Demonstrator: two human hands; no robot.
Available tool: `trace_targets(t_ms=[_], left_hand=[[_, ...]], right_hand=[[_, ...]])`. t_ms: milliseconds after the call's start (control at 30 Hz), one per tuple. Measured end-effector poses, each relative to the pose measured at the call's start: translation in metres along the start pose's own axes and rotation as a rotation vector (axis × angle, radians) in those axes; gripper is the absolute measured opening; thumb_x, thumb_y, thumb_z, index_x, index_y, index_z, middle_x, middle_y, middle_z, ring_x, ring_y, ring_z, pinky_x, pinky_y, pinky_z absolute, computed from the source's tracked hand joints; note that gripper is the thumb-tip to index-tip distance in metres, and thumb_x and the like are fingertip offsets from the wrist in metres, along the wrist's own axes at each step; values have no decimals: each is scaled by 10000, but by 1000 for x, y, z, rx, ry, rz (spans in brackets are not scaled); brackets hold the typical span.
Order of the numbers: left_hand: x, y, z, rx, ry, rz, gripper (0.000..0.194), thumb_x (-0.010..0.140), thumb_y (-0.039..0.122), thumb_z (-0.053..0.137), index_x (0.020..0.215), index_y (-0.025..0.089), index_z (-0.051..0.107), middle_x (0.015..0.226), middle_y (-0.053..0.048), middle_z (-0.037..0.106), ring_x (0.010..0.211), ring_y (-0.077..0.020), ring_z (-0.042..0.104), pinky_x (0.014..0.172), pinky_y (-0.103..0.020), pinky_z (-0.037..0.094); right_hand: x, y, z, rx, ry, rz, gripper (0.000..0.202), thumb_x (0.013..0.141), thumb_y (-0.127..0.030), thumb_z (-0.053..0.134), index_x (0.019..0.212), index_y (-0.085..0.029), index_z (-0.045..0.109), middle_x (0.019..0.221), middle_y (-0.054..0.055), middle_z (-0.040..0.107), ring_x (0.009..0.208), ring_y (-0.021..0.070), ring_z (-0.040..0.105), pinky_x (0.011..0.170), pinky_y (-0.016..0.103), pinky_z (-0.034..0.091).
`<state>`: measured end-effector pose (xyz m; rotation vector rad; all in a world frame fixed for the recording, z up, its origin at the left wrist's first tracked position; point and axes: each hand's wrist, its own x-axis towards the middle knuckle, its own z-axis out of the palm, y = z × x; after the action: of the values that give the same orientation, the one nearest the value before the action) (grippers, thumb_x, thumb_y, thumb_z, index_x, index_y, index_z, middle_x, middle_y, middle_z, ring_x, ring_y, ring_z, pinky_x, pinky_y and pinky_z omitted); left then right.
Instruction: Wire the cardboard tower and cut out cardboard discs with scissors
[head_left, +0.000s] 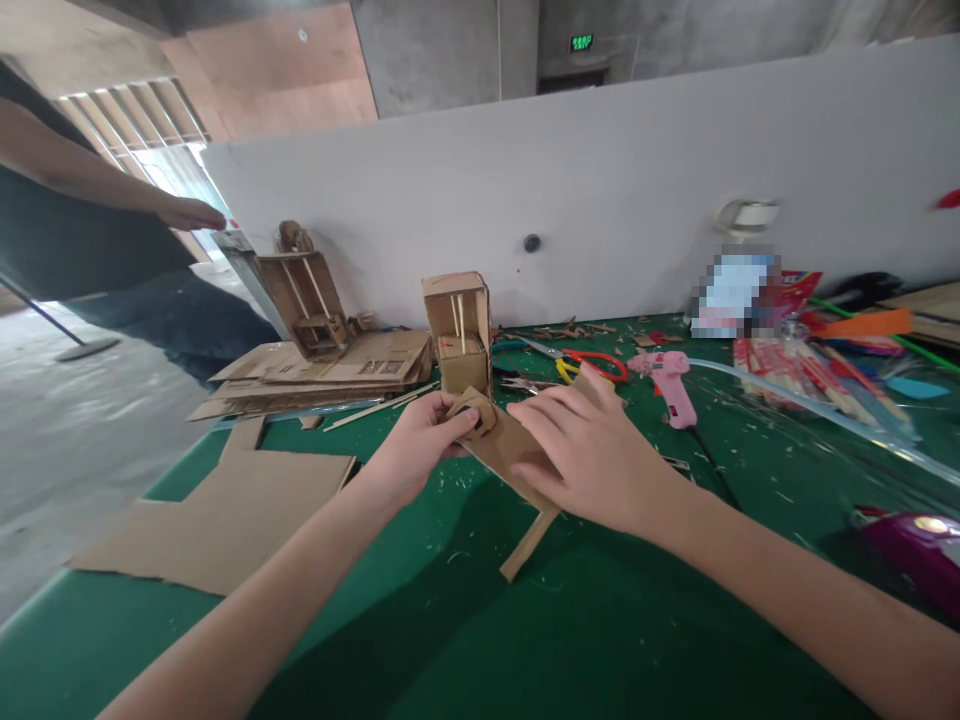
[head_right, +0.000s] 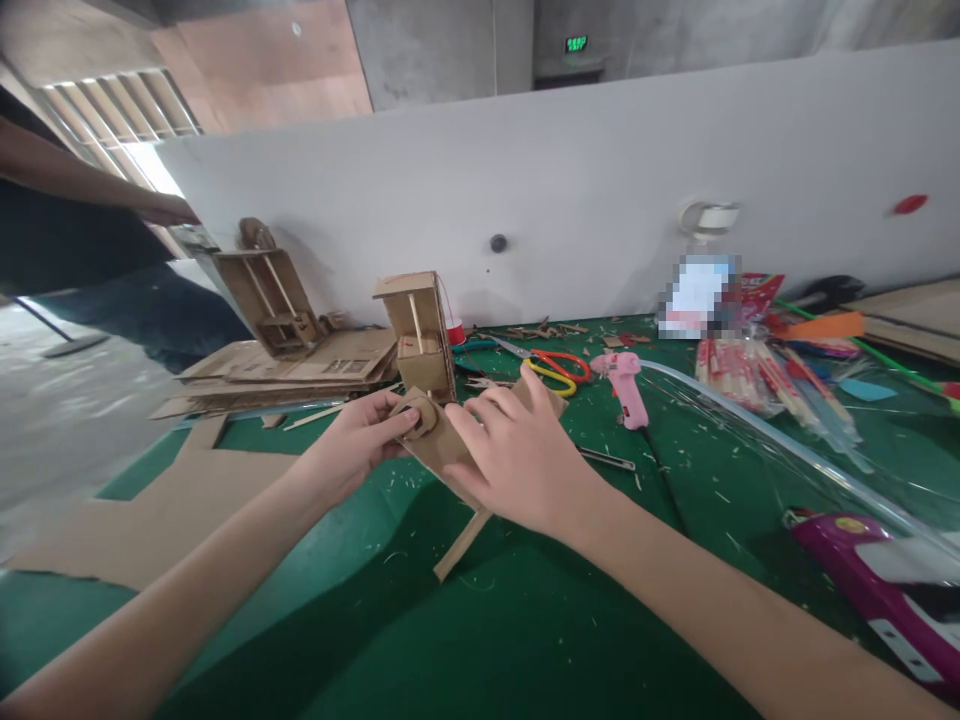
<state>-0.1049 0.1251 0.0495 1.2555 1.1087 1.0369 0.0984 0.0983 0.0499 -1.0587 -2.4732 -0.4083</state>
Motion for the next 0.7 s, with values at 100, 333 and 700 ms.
trace_targets(t_ms=[100,333,700], left_hand=[[-7,-4,11,-62,52,40,320,681,368,728,808,154,526,788,-8,607,748,-139,582,637,-266,495],[-23,-10,34,-227,141,10,334,672,367,739,778,171,490,775,12,567,720,-124,568,612,-247,481],[-3,-19,12,11,-89,47,219,723,313,702,783,128,602,747,-23,628,718,-138,580,685,-268,455]], right_hand=[[-1,-7,2,1,-1,37,476,866,-430,541,1255,-159,505,1093,143,657,1089,320,532,1052,612,159],[-3,-8,7,-20,20,7,585,851,-450,566,1331,-134,459,1163,159,623,1076,320,553,1068,582,215],[-5,8,12,-70,40,-189,565,865,-457,550,1296,-98,482,1234,175,565,1161,319,488,1099,550,225]])
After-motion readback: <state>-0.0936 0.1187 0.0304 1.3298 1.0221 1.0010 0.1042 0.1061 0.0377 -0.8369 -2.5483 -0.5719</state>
